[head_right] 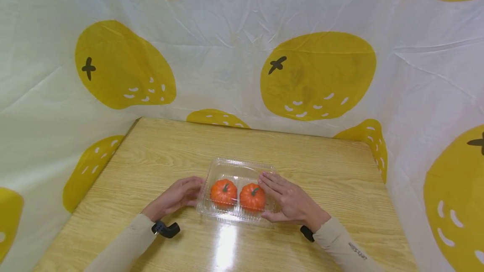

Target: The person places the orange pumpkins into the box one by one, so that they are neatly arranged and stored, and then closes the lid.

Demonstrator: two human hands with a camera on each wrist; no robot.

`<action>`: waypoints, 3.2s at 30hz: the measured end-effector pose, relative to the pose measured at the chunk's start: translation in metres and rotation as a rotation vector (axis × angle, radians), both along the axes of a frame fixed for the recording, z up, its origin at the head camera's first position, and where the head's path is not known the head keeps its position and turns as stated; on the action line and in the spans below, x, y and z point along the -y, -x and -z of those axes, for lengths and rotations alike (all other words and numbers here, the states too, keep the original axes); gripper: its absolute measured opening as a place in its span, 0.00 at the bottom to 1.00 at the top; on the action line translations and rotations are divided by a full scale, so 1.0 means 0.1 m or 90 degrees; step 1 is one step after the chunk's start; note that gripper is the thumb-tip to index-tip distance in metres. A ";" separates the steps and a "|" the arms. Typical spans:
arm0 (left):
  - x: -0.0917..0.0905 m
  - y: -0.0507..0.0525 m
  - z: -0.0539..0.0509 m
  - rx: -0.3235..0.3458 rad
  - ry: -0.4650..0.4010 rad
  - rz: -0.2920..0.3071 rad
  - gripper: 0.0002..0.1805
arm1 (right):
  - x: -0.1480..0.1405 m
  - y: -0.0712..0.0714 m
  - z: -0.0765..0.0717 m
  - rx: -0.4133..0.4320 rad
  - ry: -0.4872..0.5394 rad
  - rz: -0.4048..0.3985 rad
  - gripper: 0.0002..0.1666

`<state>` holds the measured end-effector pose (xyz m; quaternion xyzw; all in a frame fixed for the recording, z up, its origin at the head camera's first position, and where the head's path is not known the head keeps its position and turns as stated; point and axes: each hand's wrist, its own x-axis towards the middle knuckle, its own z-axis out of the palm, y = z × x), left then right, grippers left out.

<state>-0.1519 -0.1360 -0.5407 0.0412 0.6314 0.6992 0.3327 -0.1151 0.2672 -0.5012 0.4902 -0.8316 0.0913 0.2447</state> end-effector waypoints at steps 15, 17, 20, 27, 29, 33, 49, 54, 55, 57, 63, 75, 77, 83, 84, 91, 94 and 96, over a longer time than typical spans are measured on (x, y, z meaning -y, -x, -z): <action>0.06 -0.14 0.01 -0.015 -0.025 0.047 0.18 | 0.04 0.00 0.05 -0.028 -0.004 0.012 0.49; 0.07 -0.15 0.01 -0.013 -0.031 0.050 0.16 | 0.04 -0.01 0.04 -0.021 -0.011 0.016 0.50; 0.09 -0.18 0.01 -0.012 -0.031 0.065 0.14 | 0.05 -0.01 0.04 -0.013 -0.018 0.020 0.50; 0.11 -0.20 0.02 -0.010 -0.021 0.095 0.14 | 0.04 0.00 0.05 -0.016 -0.013 0.025 0.50; 0.10 -0.20 0.02 -0.017 -0.020 0.099 0.11 | 0.04 0.00 0.06 -0.015 -0.010 0.027 0.50; 0.07 -0.22 0.04 -0.038 -0.004 0.109 0.06 | 0.05 0.00 0.06 -0.010 -0.005 0.036 0.50; -0.01 -0.26 0.02 -0.043 0.010 0.143 0.14 | -0.16 -0.26 0.06 0.223 0.152 0.203 0.45; -0.01 -0.26 0.05 -0.049 0.012 0.149 0.18 | -0.16 -0.40 0.11 0.346 0.245 0.303 0.36; -0.01 -0.26 0.05 -0.051 0.013 0.150 0.18 | -0.16 -0.42 0.12 0.372 0.268 0.311 0.32; -0.02 -0.26 0.06 -0.052 0.013 0.150 0.19 | -0.14 -0.46 0.14 0.430 0.316 0.320 0.27; -0.02 -0.26 0.06 -0.057 0.013 0.146 0.18 | -0.11 -0.57 0.19 0.628 0.410 0.318 0.21; -0.05 -0.28 0.04 -0.089 0.027 0.116 0.23 | -0.05 -0.58 0.31 0.906 0.482 0.239 0.25; -0.06 -0.28 0.04 -0.090 0.027 0.108 0.23 | -0.04 -0.58 0.32 0.931 0.498 0.228 0.26; -0.07 -0.29 0.08 -0.099 0.024 0.101 0.22 | -0.01 -0.65 0.36 0.987 0.529 0.138 0.29; -0.07 -0.29 0.09 -0.102 0.022 0.100 0.22 | 0.00 -0.67 0.37 0.992 0.535 0.114 0.28; -0.09 -0.30 0.08 -0.106 0.025 0.084 0.21 | 0.10 -0.70 0.42 1.045 0.622 0.037 0.24; -0.10 -0.29 0.07 -0.102 0.033 0.077 0.21 | 0.14 -0.70 0.42 1.078 0.657 0.066 0.23; -0.10 -0.29 0.06 -0.096 0.036 0.073 0.20 | 0.16 -0.70 0.41 1.084 0.667 0.087 0.22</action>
